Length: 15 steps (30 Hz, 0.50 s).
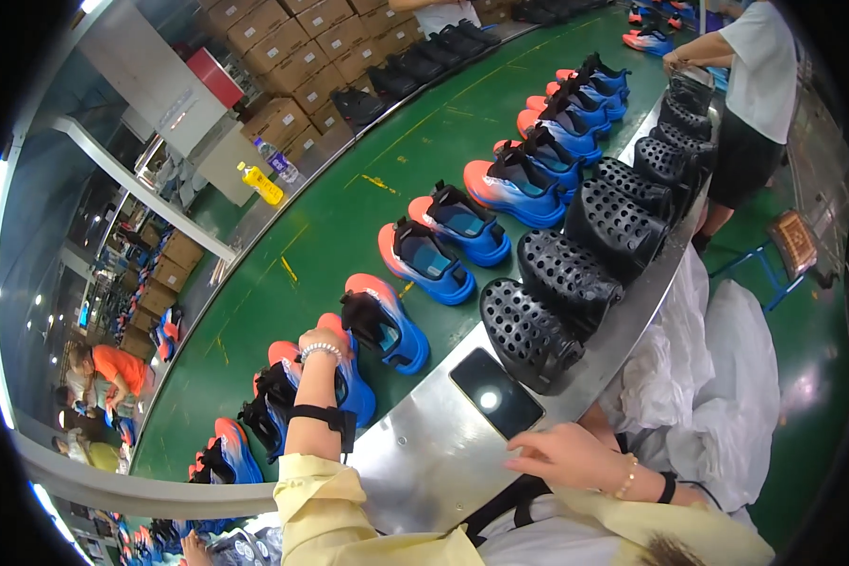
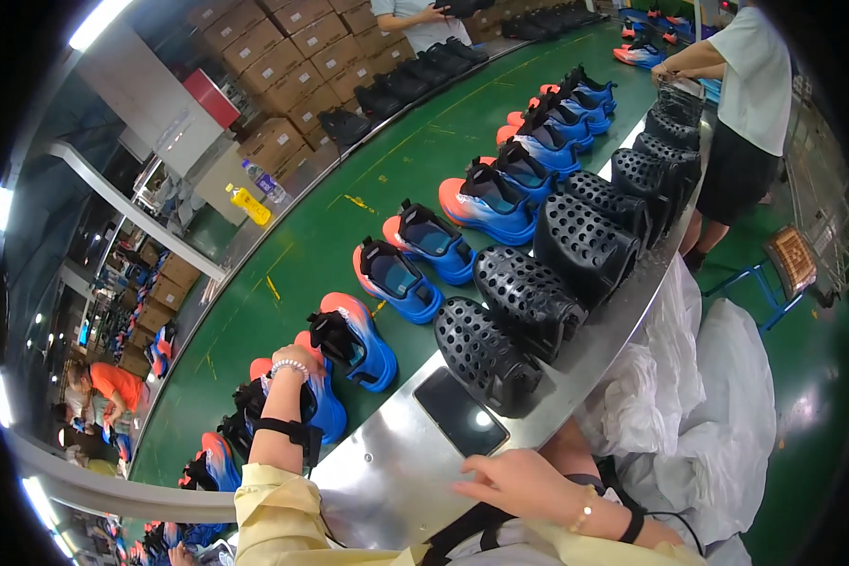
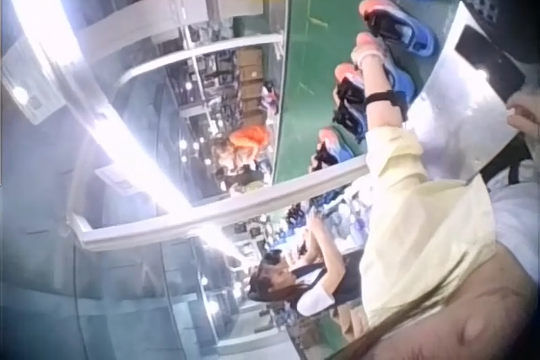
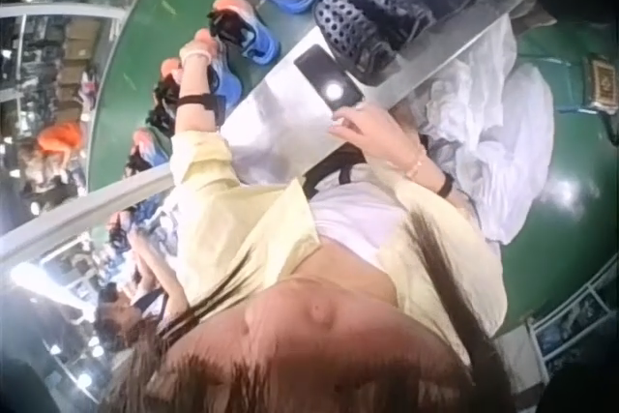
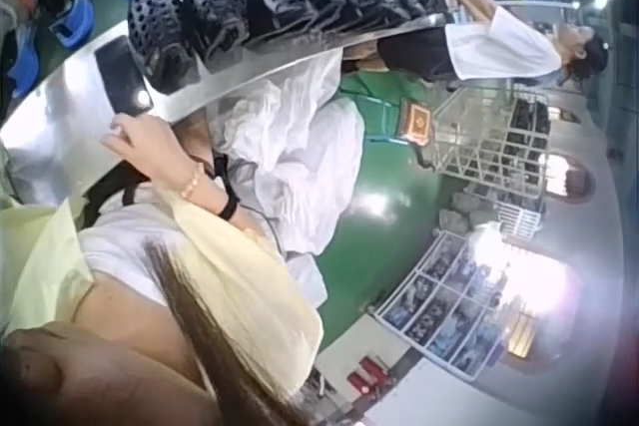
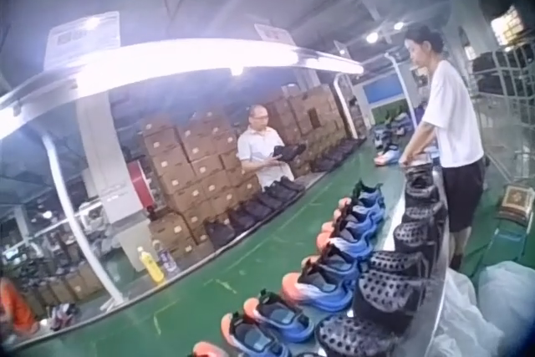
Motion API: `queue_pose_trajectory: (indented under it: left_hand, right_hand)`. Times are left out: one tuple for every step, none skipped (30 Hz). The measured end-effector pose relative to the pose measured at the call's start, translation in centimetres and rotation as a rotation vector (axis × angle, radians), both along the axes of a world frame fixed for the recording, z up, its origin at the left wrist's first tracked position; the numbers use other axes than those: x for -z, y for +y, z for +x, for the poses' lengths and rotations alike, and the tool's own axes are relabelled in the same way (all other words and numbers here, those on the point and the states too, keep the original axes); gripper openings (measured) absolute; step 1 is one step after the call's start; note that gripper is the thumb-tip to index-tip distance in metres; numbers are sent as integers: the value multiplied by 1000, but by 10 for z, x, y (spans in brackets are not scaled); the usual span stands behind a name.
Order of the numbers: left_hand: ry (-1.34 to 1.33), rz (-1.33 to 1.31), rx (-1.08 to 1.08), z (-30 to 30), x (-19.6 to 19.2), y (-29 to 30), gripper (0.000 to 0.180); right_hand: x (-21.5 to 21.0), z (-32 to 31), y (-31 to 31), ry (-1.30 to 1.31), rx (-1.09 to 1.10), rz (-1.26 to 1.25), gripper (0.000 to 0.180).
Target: Inspecting and handling shoe components on a factory assembly line.
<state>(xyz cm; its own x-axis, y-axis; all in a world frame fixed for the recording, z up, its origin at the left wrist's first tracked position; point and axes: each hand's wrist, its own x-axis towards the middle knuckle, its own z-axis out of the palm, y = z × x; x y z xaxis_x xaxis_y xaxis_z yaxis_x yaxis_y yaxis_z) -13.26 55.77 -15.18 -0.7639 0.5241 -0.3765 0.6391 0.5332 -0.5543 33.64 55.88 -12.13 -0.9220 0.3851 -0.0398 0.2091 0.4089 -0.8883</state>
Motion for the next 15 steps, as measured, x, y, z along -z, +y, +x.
queue_pose_trajectory:
  left_hand:
    - [-35,-5,-31,-5,3,2,74]
    - [-70,-9,-65,-9,5,0,80]
    - [-61,-13,-82,-12,7,-4,80]
    - [-60,28,-64,-8,8,-3,77]
    - [-56,68,-48,-5,9,-3,75]
    - [-54,64,-54,-3,12,-3,75]
    - [-19,77,-26,0,14,-2,68]
    - [17,88,0,2,14,-3,61]
    - [21,86,-6,3,12,-6,61]
    - [32,69,25,9,5,-8,61]
    - [44,51,54,12,0,-11,61]
    - [45,65,-3,8,-1,-14,66]
    - [48,65,-2,12,-6,-11,66]
    - [-10,228,-24,15,-11,-10,69]
    - [-69,390,-46,18,-16,-11,73]
  right_hand:
    - [6,12,1,1,39,-69,36]
    - [9,20,5,2,75,-139,35]
    - [8,26,9,9,58,-144,35]
    - [6,34,11,8,79,-148,34]
    - [5,41,14,9,99,-152,34]
    - [5,46,17,10,93,-156,34]
    - [4,51,20,0,92,-120,31]
    - [4,55,23,-10,89,-84,29]
    - [3,58,25,-6,82,-86,29]
    - [3,62,25,-8,96,-132,28]
    - [3,65,25,-9,108,-179,28]
    - [2,70,25,-5,97,-184,28]
    - [1,74,26,-7,111,-194,28]
    - [0,79,27,-9,125,-204,27]
    - [0,84,28,-6,124,-205,27]
